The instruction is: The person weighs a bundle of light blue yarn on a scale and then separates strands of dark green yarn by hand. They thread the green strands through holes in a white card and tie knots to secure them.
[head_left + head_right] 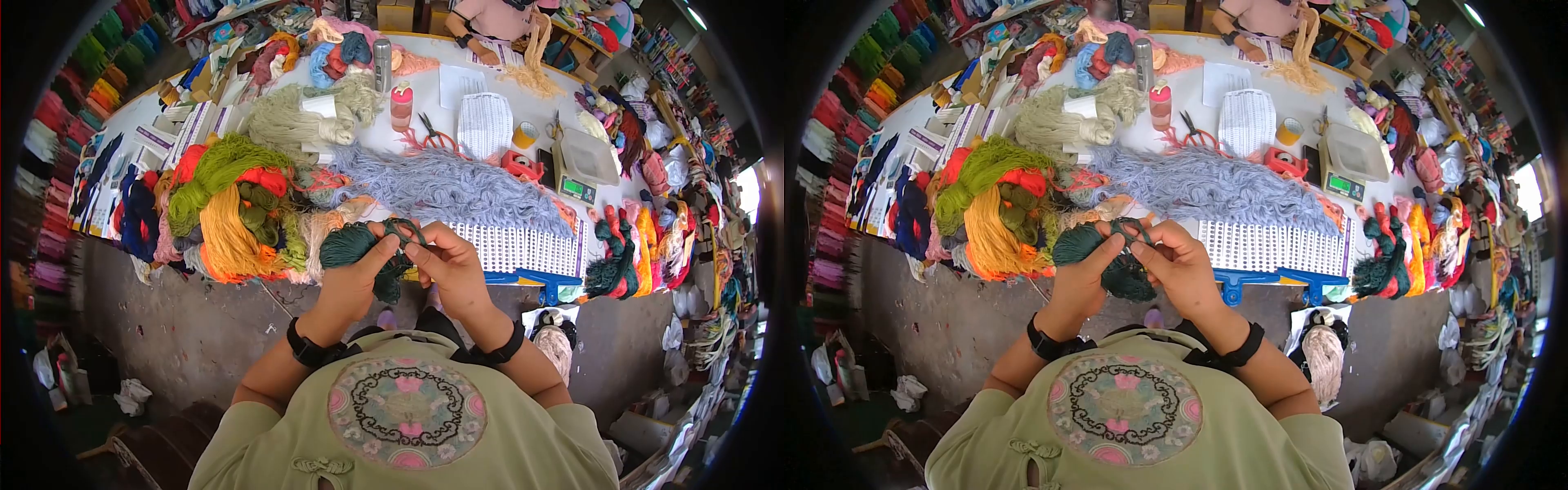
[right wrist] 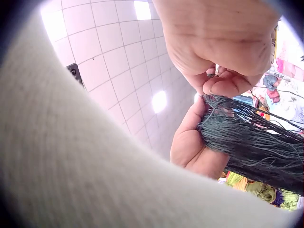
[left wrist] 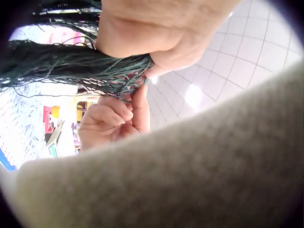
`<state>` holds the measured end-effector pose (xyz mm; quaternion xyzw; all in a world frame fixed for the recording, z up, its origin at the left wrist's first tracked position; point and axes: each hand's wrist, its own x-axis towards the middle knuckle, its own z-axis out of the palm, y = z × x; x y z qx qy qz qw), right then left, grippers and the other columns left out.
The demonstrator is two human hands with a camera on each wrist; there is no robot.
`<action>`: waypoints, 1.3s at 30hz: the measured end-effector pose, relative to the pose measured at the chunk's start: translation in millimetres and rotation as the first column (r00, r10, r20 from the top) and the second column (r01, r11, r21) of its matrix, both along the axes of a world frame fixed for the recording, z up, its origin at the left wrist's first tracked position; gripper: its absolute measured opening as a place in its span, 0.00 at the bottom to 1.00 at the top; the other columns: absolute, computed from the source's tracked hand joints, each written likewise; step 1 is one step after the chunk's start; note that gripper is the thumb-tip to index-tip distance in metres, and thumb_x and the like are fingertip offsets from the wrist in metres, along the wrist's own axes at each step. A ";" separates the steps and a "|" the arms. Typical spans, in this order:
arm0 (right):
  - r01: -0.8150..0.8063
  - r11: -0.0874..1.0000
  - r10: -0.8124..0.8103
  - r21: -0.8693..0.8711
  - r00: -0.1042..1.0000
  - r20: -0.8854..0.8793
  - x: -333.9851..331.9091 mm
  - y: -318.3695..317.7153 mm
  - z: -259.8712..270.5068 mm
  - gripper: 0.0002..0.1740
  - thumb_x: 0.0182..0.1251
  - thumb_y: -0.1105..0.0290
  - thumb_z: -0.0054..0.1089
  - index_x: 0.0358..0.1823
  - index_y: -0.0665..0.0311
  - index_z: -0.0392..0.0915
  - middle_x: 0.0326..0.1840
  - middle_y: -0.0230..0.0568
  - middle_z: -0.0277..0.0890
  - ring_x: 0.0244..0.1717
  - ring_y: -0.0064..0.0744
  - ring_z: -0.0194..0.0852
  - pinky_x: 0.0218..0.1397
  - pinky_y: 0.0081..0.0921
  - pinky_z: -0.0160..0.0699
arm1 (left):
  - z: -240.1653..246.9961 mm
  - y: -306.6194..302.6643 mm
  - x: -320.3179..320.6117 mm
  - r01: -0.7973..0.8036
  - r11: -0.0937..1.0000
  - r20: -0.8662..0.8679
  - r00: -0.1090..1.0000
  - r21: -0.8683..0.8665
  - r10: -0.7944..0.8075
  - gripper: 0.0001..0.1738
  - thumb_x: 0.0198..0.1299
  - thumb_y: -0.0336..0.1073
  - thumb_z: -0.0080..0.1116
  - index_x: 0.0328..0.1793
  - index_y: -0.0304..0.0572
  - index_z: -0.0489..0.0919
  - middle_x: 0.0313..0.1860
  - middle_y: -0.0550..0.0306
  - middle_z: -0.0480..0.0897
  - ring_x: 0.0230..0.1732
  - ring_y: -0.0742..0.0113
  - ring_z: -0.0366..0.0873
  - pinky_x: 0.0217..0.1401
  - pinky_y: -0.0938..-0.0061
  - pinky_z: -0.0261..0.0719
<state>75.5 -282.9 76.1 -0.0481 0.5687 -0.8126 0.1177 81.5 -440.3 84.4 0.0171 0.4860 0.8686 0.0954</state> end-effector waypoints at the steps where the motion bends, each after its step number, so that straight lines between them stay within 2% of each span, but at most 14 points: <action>1: 0.001 1.000 -0.001 0.000 1.000 -0.002 1.1 -0.2 0.8 0.03 0.65 0.74 0.61 0.38 0.61 0.76 0.40 0.26 0.75 0.22 0.10 0.65 0.23 0.11 0.65 | 0.4 1.0 0.9 0.000 1.000 -0.005 1.000 0.024 0.000 0.08 0.66 0.31 0.55 0.47 0.35 0.79 0.48 0.56 0.82 0.48 0.71 0.78 0.54 0.75 0.76; 7: 0.028 0.997 -0.023 -0.067 0.997 0.074 4.9 3.4 5.2 0.03 0.65 0.72 0.62 0.38 0.59 0.78 0.32 0.25 0.75 0.21 0.11 0.65 0.23 0.10 0.65 | -8.4 -0.6 4.2 -0.023 0.999 0.025 0.999 -0.042 0.024 0.06 0.67 0.31 0.55 0.44 0.37 0.77 0.48 0.55 0.82 0.47 0.72 0.78 0.52 0.76 0.76; 11: 0.040 0.983 -0.013 -0.181 0.989 0.144 5.8 7.1 4.9 0.04 0.69 0.69 0.57 0.39 0.61 0.76 0.29 0.27 0.74 0.18 0.12 0.65 0.21 0.11 0.63 | 0.4 4.7 6.1 -0.047 0.997 -0.024 0.999 -0.055 0.046 0.06 0.67 0.32 0.55 0.45 0.37 0.77 0.47 0.55 0.82 0.47 0.71 0.78 0.52 0.76 0.77; 12: 0.054 0.974 -0.016 -0.222 0.985 0.170 6.4 7.3 7.8 0.05 0.70 0.70 0.54 0.38 0.62 0.75 0.28 0.28 0.74 0.17 0.13 0.64 0.20 0.12 0.62 | 3.1 6.6 6.5 -0.035 0.999 -0.025 0.999 0.006 0.035 0.08 0.67 0.34 0.55 0.46 0.37 0.77 0.47 0.55 0.82 0.46 0.71 0.79 0.52 0.75 0.77; 15: 0.053 0.952 0.018 -0.302 0.973 0.229 6.6 11.3 15.4 0.06 0.69 0.67 0.57 0.38 0.60 0.74 0.25 0.26 0.72 0.18 0.13 0.66 0.20 0.11 0.64 | 15.3 9.0 9.8 -0.020 0.993 0.016 1.000 0.118 0.019 0.13 0.69 0.38 0.53 0.50 0.36 0.77 0.47 0.55 0.82 0.47 0.71 0.78 0.52 0.75 0.78; 20: 0.019 0.986 0.007 -0.164 0.988 0.157 9.4 12.7 13.4 0.07 0.69 0.68 0.58 0.43 0.62 0.77 0.26 0.26 0.73 0.18 0.12 0.64 0.20 0.10 0.62 | 10.2 6.2 9.9 0.084 0.990 0.036 0.995 0.116 -0.088 0.19 0.69 0.44 0.52 0.56 0.35 0.77 0.51 0.53 0.81 0.49 0.70 0.78 0.53 0.74 0.78; 23: -0.026 0.999 0.029 -0.044 0.997 0.077 10.3 12.4 12.3 0.09 0.68 0.68 0.59 0.47 0.61 0.78 0.29 0.27 0.76 0.19 0.11 0.63 0.21 0.10 0.60 | 1.6 8.4 11.1 0.084 0.991 0.013 0.996 0.101 -0.085 0.18 0.69 0.41 0.53 0.56 0.35 0.77 0.52 0.53 0.81 0.50 0.69 0.78 0.53 0.73 0.78; 25: -0.041 0.999 0.041 0.007 0.999 0.032 10.6 12.9 10.3 0.10 0.68 0.68 0.59 0.48 0.61 0.79 0.30 0.27 0.77 0.19 0.10 0.62 0.21 0.10 0.59 | -1.3 8.4 11.9 0.054 0.997 -0.021 0.998 -0.051 -0.055 0.16 0.69 0.39 0.54 0.55 0.34 0.78 0.52 0.55 0.81 0.50 0.69 0.78 0.54 0.73 0.78; 27: -0.057 0.996 0.055 0.063 0.998 0.028 10.8 13.9 9.3 0.09 0.69 0.66 0.59 0.47 0.60 0.78 0.32 0.29 0.78 0.20 0.10 0.62 0.22 0.10 0.60 | -2.6 9.0 11.5 0.054 0.998 -0.020 0.998 -0.031 -0.055 0.16 0.69 0.37 0.53 0.56 0.34 0.77 0.52 0.54 0.81 0.51 0.68 0.78 0.55 0.72 0.77; 32: 0.020 0.989 -0.006 -0.145 0.995 0.099 11.5 13.4 12.3 0.08 0.70 0.65 0.57 0.45 0.59 0.76 0.33 0.29 0.78 0.21 0.10 0.62 0.24 0.11 0.62 | -0.3 8.2 11.9 0.014 0.999 0.044 0.999 0.038 -0.016 0.19 0.70 0.40 0.52 0.58 0.32 0.75 0.53 0.51 0.80 0.53 0.65 0.78 0.58 0.68 0.77; 33: 0.053 0.980 -0.027 -0.191 0.990 0.137 11.1 13.3 13.1 0.08 0.71 0.65 0.56 0.44 0.59 0.75 0.33 0.29 0.78 0.22 0.10 0.62 0.25 0.11 0.62 | 5.4 10.0 12.3 0.023 0.993 0.034 0.999 0.117 -0.027 0.21 0.70 0.42 0.51 0.59 0.32 0.74 0.53 0.50 0.80 0.53 0.65 0.78 0.59 0.67 0.77; 34: 0.053 0.980 -0.027 -0.192 0.990 0.137 11.0 13.3 13.9 0.08 0.71 0.65 0.56 0.44 0.59 0.75 0.33 0.29 0.78 0.22 0.10 0.62 0.25 0.11 0.62 | 9.0 11.0 12.3 0.032 0.980 0.023 0.999 0.194 -0.037 0.22 0.70 0.44 0.49 0.60 0.31 0.73 0.53 0.50 0.80 0.53 0.65 0.78 0.59 0.66 0.77; 37: 0.025 0.991 -0.012 -0.134 0.995 0.096 11.3 13.2 14.4 0.07 0.71 0.65 0.56 0.44 0.59 0.75 0.33 0.29 0.78 0.23 0.11 0.63 0.25 0.11 0.64 | 10.6 9.9 12.1 0.092 0.985 -0.028 0.996 0.149 -0.089 0.25 0.70 0.47 0.48 0.59 0.31 0.74 0.53 0.51 0.80 0.53 0.66 0.77 0.59 0.67 0.77; 39: -0.017 1.000 0.017 0.002 0.999 0.028 11.2 11.9 11.8 0.06 0.70 0.68 0.57 0.44 0.61 0.76 0.33 0.27 0.76 0.26 0.10 0.64 0.27 0.11 0.64 | 4.5 8.4 12.0 0.096 0.988 0.010 0.995 0.117 -0.098 0.23 0.71 0.46 0.48 0.59 0.32 0.75 0.54 0.51 0.79 0.53 0.66 0.77 0.59 0.67 0.76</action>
